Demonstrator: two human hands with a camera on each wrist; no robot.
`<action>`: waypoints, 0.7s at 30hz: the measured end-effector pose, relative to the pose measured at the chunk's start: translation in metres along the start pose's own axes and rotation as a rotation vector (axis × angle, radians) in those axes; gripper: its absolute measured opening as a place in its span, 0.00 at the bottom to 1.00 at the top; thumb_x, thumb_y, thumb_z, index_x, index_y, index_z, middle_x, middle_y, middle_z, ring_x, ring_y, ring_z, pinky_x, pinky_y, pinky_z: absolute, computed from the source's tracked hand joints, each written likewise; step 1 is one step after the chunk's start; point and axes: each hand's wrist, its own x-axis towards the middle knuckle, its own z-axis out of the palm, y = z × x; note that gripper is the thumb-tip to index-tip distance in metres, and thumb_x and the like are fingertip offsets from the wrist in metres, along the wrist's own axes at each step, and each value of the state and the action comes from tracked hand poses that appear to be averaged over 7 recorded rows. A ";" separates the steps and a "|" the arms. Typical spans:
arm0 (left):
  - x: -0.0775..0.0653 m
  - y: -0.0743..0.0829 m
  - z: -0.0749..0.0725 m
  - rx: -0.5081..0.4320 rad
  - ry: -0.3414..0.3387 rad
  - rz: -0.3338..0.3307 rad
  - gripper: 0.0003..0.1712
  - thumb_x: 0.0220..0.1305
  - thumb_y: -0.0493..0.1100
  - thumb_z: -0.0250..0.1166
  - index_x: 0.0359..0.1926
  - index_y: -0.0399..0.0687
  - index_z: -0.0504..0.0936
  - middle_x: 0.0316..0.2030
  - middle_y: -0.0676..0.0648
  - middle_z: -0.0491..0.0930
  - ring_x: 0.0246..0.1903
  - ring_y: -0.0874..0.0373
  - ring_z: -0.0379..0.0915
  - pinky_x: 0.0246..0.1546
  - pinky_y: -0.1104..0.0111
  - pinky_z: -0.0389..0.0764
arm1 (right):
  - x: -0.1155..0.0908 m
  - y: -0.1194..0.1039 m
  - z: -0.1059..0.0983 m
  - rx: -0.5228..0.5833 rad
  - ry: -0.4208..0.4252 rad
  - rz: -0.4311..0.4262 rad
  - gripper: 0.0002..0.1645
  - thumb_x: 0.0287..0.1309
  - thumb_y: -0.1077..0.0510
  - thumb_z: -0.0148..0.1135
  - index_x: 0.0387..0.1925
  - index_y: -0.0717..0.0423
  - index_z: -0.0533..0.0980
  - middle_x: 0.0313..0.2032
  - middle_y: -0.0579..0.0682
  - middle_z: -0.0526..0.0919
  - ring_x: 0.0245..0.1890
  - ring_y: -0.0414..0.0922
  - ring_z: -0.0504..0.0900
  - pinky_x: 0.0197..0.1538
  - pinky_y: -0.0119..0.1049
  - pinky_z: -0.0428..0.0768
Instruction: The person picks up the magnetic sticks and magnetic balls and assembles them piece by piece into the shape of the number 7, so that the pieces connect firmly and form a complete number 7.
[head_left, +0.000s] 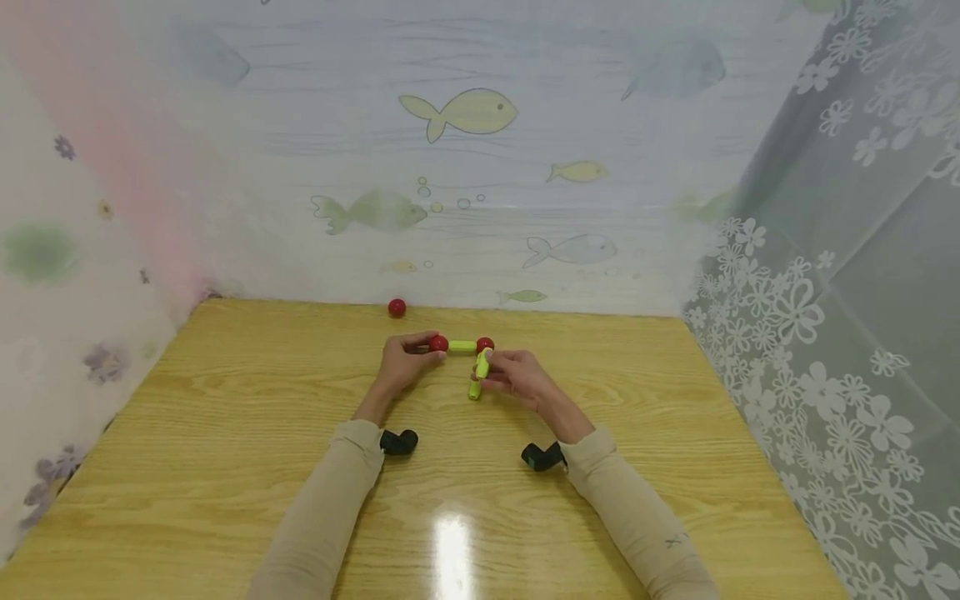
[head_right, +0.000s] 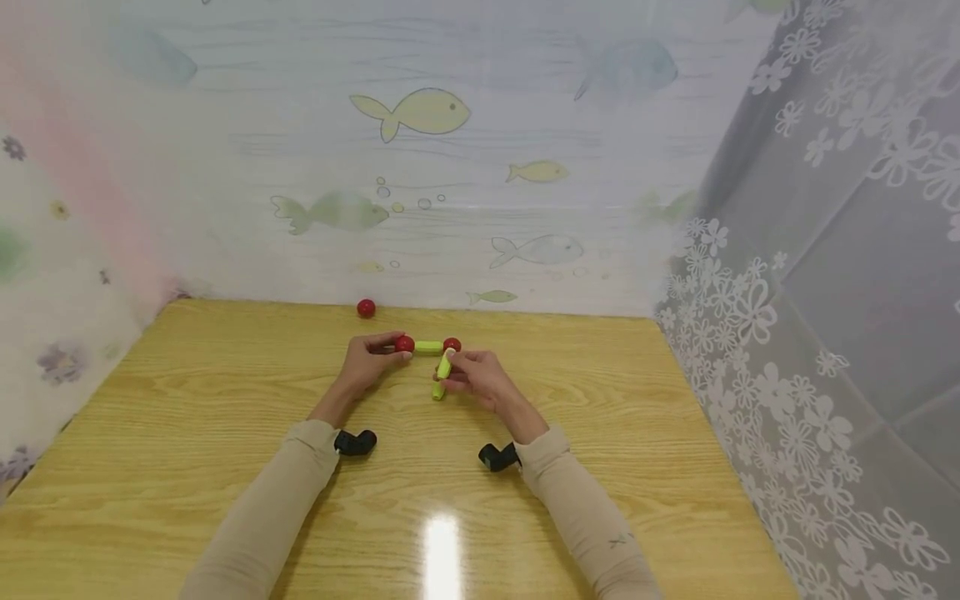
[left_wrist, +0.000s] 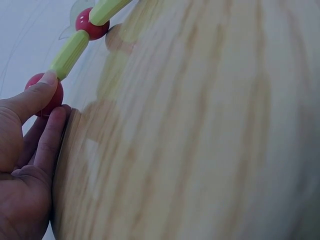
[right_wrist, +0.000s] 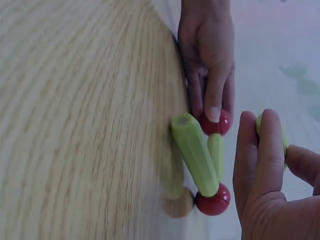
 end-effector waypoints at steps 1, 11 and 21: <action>0.000 0.000 0.000 0.000 0.000 0.001 0.27 0.61 0.35 0.76 0.62 0.39 0.84 0.56 0.34 0.85 0.55 0.43 0.82 0.45 0.79 0.80 | -0.002 0.000 0.001 0.003 -0.011 0.004 0.27 0.81 0.59 0.49 0.68 0.78 0.67 0.45 0.57 0.86 0.41 0.41 0.89 0.47 0.29 0.86; 0.001 -0.001 0.001 -0.006 0.002 0.000 0.27 0.61 0.35 0.76 0.62 0.38 0.83 0.56 0.34 0.84 0.55 0.43 0.82 0.45 0.79 0.80 | -0.013 0.003 0.008 -0.077 -0.074 -0.009 0.23 0.79 0.62 0.52 0.65 0.77 0.68 0.45 0.53 0.81 0.39 0.37 0.88 0.47 0.29 0.86; 0.001 -0.001 0.000 -0.001 0.014 0.002 0.27 0.61 0.35 0.76 0.62 0.39 0.84 0.56 0.35 0.85 0.55 0.44 0.83 0.46 0.78 0.80 | -0.013 0.016 0.011 -0.161 -0.020 0.057 0.22 0.75 0.59 0.59 0.60 0.74 0.76 0.38 0.48 0.86 0.36 0.36 0.86 0.43 0.28 0.86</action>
